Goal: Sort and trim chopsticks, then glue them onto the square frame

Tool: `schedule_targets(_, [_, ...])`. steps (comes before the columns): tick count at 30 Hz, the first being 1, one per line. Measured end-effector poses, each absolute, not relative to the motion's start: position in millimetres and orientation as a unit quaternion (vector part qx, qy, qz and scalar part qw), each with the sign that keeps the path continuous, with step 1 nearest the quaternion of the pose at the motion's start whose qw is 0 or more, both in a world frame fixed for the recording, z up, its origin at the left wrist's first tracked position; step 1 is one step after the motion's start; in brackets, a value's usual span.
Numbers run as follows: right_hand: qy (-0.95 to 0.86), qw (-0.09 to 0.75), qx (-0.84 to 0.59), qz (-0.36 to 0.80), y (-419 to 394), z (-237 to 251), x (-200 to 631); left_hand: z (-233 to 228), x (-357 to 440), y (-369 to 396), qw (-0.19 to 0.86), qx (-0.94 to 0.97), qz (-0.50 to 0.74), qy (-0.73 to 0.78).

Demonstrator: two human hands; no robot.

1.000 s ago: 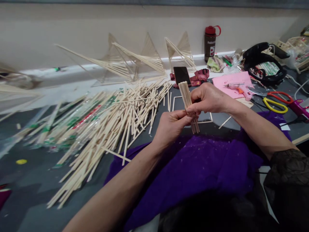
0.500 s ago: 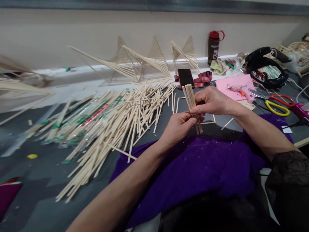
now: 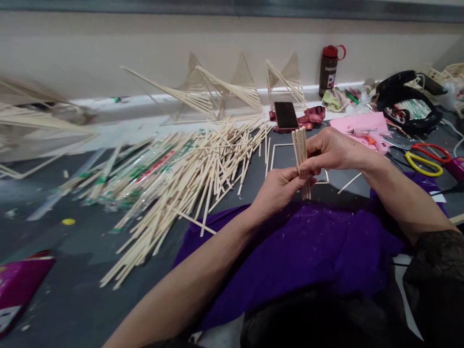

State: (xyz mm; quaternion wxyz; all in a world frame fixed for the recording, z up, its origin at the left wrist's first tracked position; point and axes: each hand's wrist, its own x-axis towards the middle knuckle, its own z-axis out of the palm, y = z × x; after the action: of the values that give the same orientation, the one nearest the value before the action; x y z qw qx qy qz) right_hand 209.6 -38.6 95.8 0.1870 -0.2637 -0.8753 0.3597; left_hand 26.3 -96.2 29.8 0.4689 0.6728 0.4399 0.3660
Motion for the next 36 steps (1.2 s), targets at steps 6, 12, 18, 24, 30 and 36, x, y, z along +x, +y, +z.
schedule_targets(6, [-0.882,0.191,-0.261,0.344,-40,95,209,27,26,-94,0.459,0.683,0.368,0.433])
schedule_targets(12, [-0.857,0.256,-0.254,0.368,-47,110,215,32,26,-97,0.4,0.675,0.438,0.439])
schedule_targets(18, [-0.832,0.329,-0.351,0.276,-35,123,235,26,28,-95,0.404,0.678,0.405,0.461])
schedule_targets(24, [-0.816,0.128,-0.56,0.063,-5,109,251,32,28,-96,0.472,0.601,0.429,0.482])
schedule_targets(30, [-0.767,-0.115,-0.631,-0.004,13,76,247,39,28,-93,0.533,0.488,0.511,0.466])
schedule_targets(36, [-0.759,-0.167,-0.629,0.009,19,53,251,36,36,-100,0.605,0.48,0.472,0.424])
